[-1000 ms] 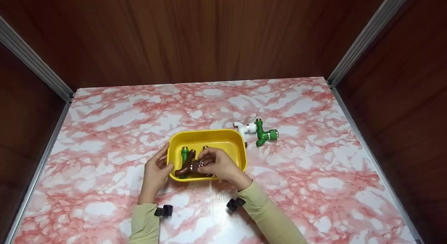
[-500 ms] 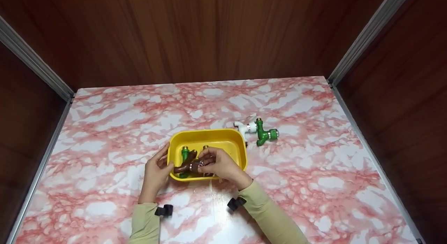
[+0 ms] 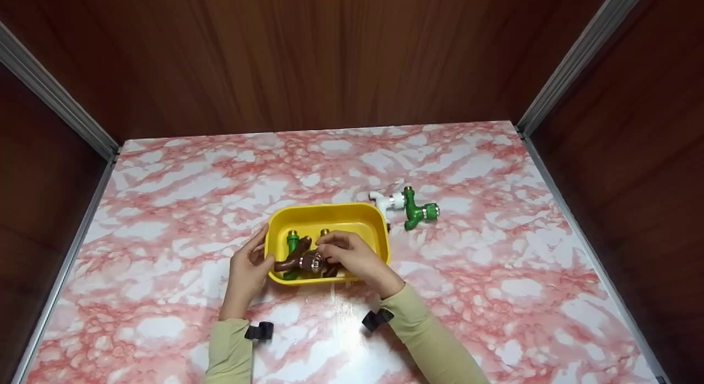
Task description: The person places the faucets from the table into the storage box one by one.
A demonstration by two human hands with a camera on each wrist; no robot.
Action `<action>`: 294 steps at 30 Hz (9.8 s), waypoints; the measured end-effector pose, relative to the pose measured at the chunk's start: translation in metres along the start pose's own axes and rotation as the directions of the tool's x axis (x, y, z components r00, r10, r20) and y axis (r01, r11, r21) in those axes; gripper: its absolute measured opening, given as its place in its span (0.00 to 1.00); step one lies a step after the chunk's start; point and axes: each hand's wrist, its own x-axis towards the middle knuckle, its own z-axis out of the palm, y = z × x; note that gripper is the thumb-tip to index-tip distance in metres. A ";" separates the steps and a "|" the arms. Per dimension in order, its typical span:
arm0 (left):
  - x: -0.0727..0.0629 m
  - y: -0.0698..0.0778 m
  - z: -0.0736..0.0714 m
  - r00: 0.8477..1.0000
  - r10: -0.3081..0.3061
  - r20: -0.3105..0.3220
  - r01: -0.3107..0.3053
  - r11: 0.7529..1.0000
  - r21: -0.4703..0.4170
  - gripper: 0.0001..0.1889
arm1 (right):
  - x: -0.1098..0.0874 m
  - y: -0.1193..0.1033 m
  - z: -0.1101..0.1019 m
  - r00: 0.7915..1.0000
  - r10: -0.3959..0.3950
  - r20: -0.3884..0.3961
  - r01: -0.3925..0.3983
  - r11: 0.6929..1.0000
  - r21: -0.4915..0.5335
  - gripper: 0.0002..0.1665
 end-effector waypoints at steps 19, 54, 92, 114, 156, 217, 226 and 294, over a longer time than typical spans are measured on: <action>0.005 -0.028 0.000 0.999 0.050 -0.020 -0.050 0.998 0.040 0.29 | -0.014 -0.007 -0.019 1.000 -0.008 -0.023 0.011 0.992 0.124 0.19; -0.002 -0.006 0.000 1.000 0.013 -0.007 -0.014 1.000 -0.006 0.26 | -0.041 -0.009 -0.059 0.994 0.022 -0.111 0.016 0.943 0.334 0.24; 0.003 -0.028 -0.002 0.999 0.029 -0.018 -0.028 0.999 0.026 0.27 | -0.059 -0.008 -0.090 0.979 0.036 -0.199 0.039 0.931 0.363 0.25; 0.000 -0.018 0.000 0.999 0.026 -0.021 -0.026 1.000 0.013 0.26 | -0.071 0.001 -0.116 0.954 0.067 -0.294 0.054 0.922 0.384 0.27; -0.004 -0.005 0.001 1.000 -0.001 -0.019 0.001 1.000 0.019 0.26 | -0.091 0.026 -0.150 0.887 0.240 -0.395 0.029 0.825 0.564 0.33; 0.000 -0.019 -0.001 1.000 0.002 -0.023 -0.002 1.000 0.009 0.26 | -0.082 0.029 -0.203 0.866 0.187 -0.463 0.022 0.912 0.410 0.35; 0.005 -0.036 -0.001 0.999 0.012 -0.032 -0.013 1.000 -0.020 0.27 | -0.075 0.024 -0.208 0.872 0.215 -0.440 -0.010 0.906 0.424 0.35; -0.002 -0.009 0.000 0.999 0.033 -0.004 -0.033 0.999 0.003 0.26 | -0.027 0.023 -0.227 0.900 0.202 -0.386 -0.157 0.977 0.143 0.32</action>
